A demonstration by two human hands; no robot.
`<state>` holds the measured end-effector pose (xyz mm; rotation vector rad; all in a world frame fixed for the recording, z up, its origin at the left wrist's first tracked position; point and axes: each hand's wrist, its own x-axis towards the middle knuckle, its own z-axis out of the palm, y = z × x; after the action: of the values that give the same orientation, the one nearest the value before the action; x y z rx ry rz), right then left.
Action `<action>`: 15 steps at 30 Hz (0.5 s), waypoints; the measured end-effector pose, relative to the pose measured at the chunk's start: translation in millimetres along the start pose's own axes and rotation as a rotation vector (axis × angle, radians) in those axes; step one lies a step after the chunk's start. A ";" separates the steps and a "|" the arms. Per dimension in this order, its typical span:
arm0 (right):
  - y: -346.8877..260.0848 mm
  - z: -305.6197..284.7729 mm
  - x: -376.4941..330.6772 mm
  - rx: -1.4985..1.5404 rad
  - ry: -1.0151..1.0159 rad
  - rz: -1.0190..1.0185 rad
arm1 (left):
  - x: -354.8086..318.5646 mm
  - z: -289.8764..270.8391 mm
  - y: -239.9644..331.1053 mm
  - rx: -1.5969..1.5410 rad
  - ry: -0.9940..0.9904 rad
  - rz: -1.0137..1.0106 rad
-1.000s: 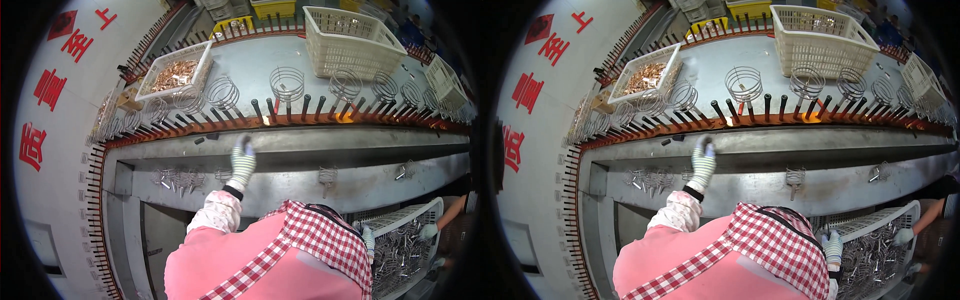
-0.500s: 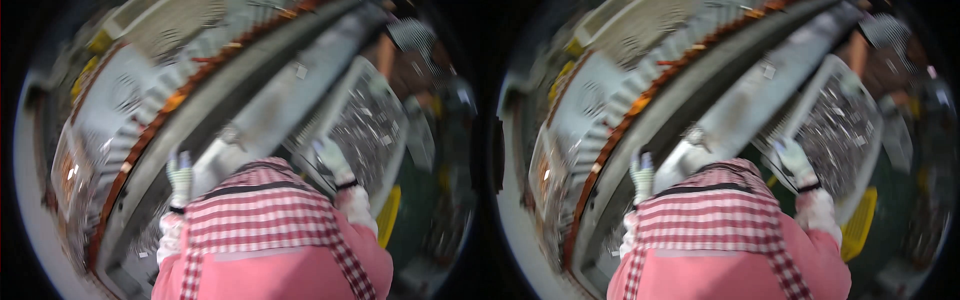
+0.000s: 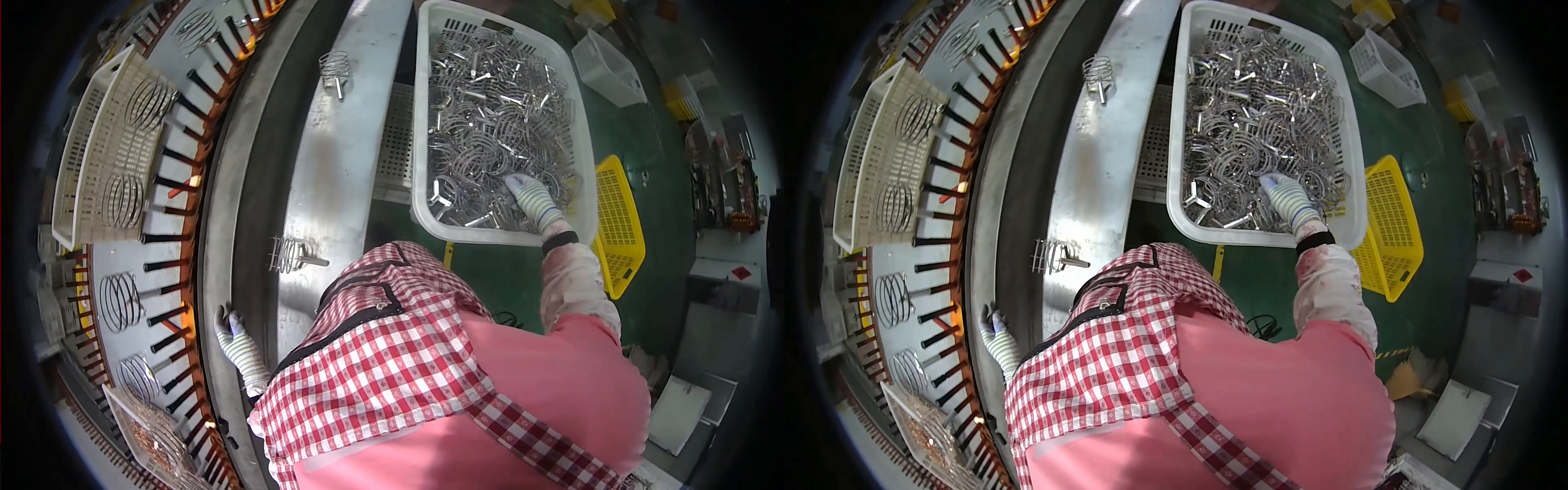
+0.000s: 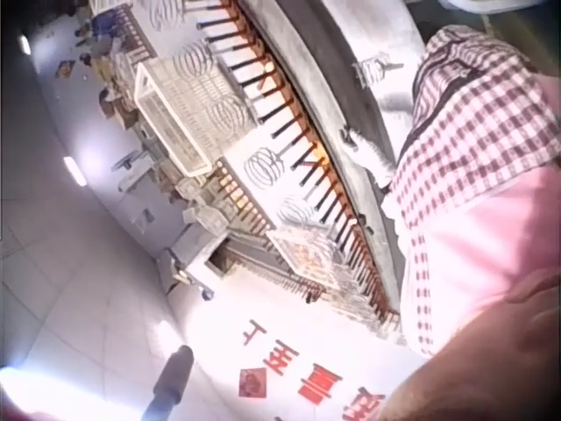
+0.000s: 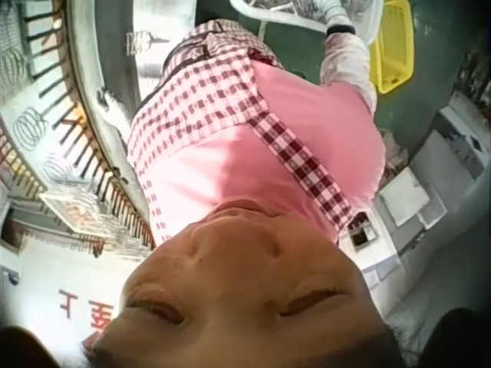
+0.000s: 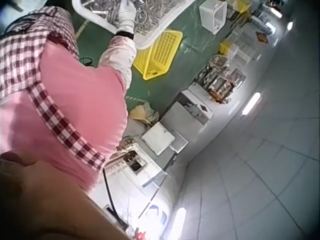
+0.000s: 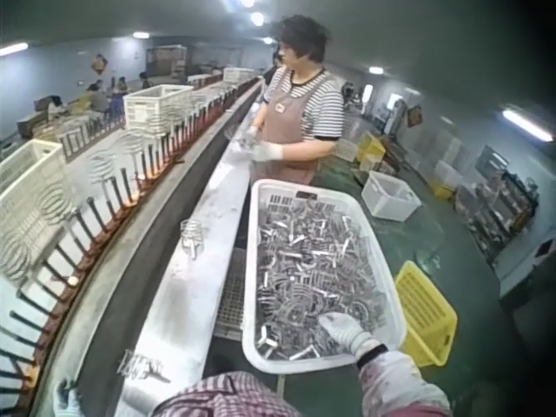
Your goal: Placing wire spring components onto vertical pins on a manufacturing conveyor line.
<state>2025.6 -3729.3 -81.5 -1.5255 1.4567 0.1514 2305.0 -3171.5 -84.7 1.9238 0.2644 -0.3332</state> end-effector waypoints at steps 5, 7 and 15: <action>-1.5 -33.9 3.8 -0.568 0.154 -0.193 | 13.5 17.0 27.2 0.016 -0.019 -0.038; -17.2 -49.5 2.6 -0.544 0.102 -0.082 | 13.7 24.0 39.3 0.167 -0.100 -0.127; -148.7 -99.5 -12.9 0.459 -0.091 -0.114 | -6.4 -11.1 -77.6 0.145 -0.437 -0.609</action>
<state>2092.4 -3819.3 58.5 -1.2027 1.2252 -0.1709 2274.0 -3133.1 -145.9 1.8175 0.5414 -1.1844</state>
